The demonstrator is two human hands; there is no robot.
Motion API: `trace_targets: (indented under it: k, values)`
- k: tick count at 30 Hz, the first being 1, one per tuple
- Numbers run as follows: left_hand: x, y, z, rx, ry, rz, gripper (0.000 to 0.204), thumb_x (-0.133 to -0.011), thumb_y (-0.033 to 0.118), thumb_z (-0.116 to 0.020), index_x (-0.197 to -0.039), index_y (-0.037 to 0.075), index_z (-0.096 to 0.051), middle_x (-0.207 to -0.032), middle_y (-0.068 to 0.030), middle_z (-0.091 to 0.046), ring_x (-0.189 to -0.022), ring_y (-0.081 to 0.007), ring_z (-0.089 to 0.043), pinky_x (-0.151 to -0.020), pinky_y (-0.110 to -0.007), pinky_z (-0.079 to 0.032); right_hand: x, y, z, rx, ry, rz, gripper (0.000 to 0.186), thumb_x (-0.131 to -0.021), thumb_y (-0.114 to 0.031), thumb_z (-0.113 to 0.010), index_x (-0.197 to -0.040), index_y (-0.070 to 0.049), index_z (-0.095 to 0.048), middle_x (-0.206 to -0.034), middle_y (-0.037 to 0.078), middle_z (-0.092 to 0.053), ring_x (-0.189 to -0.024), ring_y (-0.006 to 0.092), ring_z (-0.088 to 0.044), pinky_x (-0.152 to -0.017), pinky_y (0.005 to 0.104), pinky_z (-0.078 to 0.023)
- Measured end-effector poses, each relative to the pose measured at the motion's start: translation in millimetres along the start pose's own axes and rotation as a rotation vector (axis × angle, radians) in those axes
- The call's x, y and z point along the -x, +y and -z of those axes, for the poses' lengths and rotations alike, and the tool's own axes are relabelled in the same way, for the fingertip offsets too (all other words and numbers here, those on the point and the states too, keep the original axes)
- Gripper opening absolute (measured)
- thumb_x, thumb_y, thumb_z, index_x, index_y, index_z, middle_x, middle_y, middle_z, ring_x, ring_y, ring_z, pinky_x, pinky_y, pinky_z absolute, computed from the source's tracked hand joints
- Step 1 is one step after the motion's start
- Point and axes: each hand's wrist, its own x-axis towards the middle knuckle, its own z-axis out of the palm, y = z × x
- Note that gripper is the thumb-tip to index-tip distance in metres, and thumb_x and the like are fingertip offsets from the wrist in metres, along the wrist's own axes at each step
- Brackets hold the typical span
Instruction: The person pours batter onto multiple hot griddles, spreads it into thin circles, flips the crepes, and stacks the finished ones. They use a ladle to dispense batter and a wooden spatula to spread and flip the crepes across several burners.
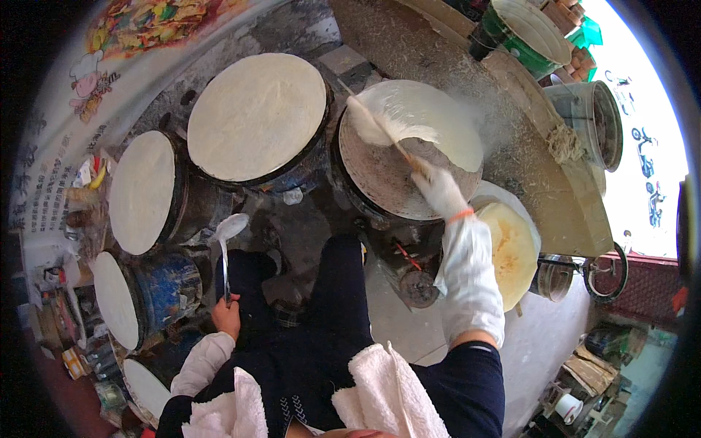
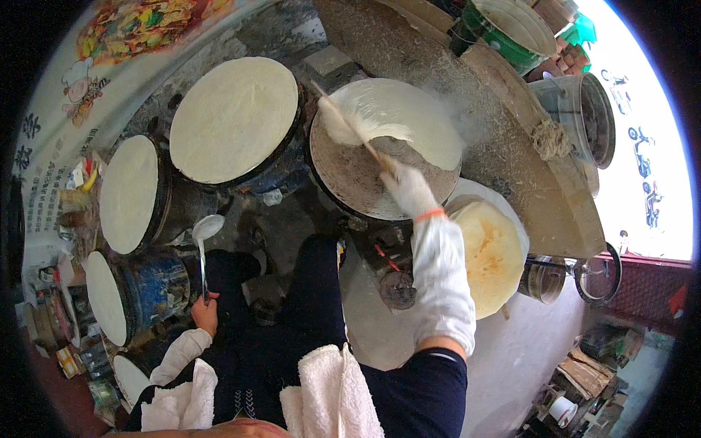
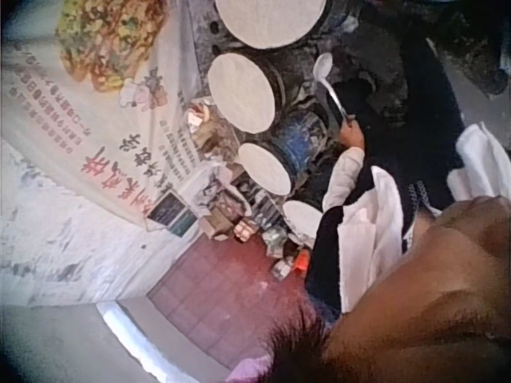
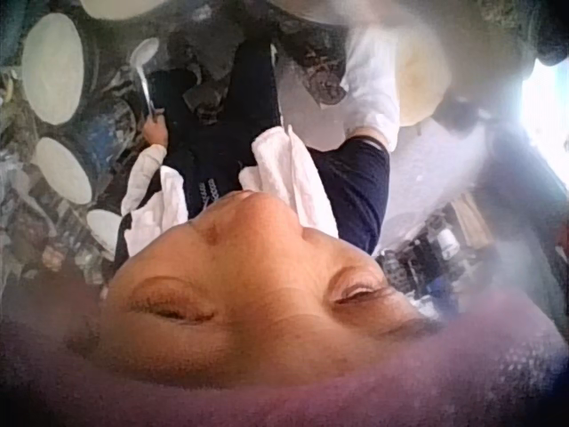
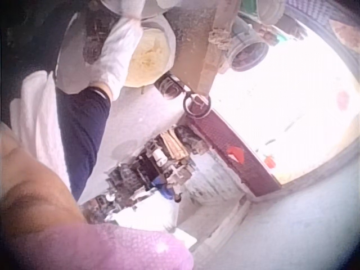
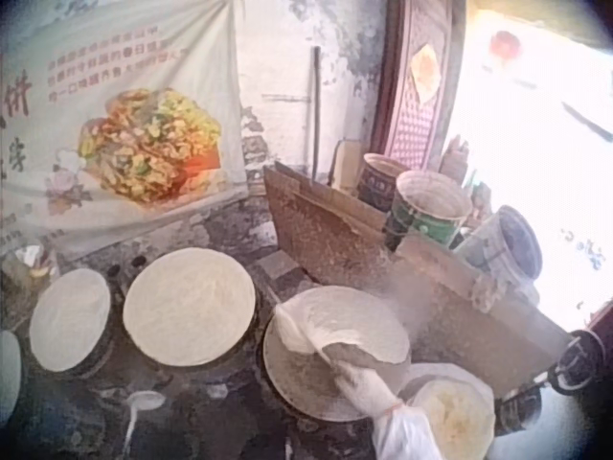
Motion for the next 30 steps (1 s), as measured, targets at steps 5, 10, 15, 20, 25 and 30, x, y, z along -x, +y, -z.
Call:
trace_targets:
  k: [5, 10, 15, 20, 25, 30]
  values:
    - [10, 5, 3, 0.011, 0.006, 0.029, 0.012, -0.086, 0.008, -0.063, -0.094, 0.007, -0.073, -0.073, -0.0082, -0.066, -0.067, -0.0222, -0.062, -0.068, -0.036, -0.049, 108, -2, -28, -0.238, 0.014, -0.129, 0.043, -0.095, -0.014, -0.061, -0.136, -0.003, -0.057, -0.121, 0.020, -0.069, -0.115, 0.0255, -0.065, -0.098, 0.0322, -0.048]
    - [6, 22, 8, 0.006, -0.074, 0.022, 0.013, -0.086, 0.009, -0.063, -0.094, 0.011, -0.073, -0.076, -0.0098, -0.068, -0.072, -0.0249, -0.066, -0.070, -0.037, -0.050, 97, 26, -18, -0.398, 0.439, -0.305, 0.044, -0.097, -0.019, -0.060, -0.136, 0.001, -0.057, -0.124, 0.014, -0.068, -0.109, 0.0152, -0.062, -0.096, 0.0296, -0.047]
    - [-3, -5, 4, -0.044, -0.066, -0.031, 0.014, -0.086, 0.015, -0.064, -0.095, 0.014, -0.074, -0.079, -0.0108, -0.070, -0.075, -0.0279, -0.067, -0.071, -0.040, -0.050, 117, 5, -50, -0.490, 0.056, -0.382, 0.047, -0.098, -0.024, -0.062, -0.138, -0.001, -0.057, -0.087, -0.003, -0.066, -0.067, 0.0046, -0.054, -0.057, 0.0206, -0.041]
    - [2, -1, 9, 0.013, -0.123, 0.041, 0.014, -0.086, 0.015, -0.063, -0.096, 0.014, -0.074, -0.080, -0.0107, -0.070, -0.074, -0.0283, -0.067, -0.071, -0.040, -0.050, 151, -20, -70, -0.877, 0.140, -0.587, 0.052, -0.091, -0.017, -0.068, -0.139, -0.003, -0.057, -0.080, -0.002, -0.061, -0.056, 0.0074, -0.047, -0.050, 0.0217, -0.035]
    - [-8, -8, 14, 0.002, -0.111, -0.037, 0.016, -0.086, 0.015, -0.062, -0.097, 0.013, -0.074, -0.074, -0.0103, -0.066, -0.069, -0.0261, -0.064, -0.067, -0.039, -0.048, 30, -113, -146, -1.204, 0.234, -0.398, 0.062, -0.091, -0.013, -0.069, -0.147, -0.006, -0.045, -0.086, 0.004, -0.063, -0.069, 0.0124, -0.060, -0.055, 0.0280, -0.047]
    - [-12, -18, 22, 0.100, -0.107, 0.013, 0.015, -0.086, 0.012, -0.063, -0.097, 0.011, -0.074, -0.071, -0.0080, -0.065, -0.067, -0.0198, -0.062, -0.065, -0.036, -0.047, 47, -166, -208, -1.274, 0.383, -0.531, 0.045, -0.096, -0.014, -0.059, -0.140, -0.011, -0.049, -0.075, 0.003, -0.061, -0.052, 0.0114, -0.055, -0.044, 0.0267, -0.043]
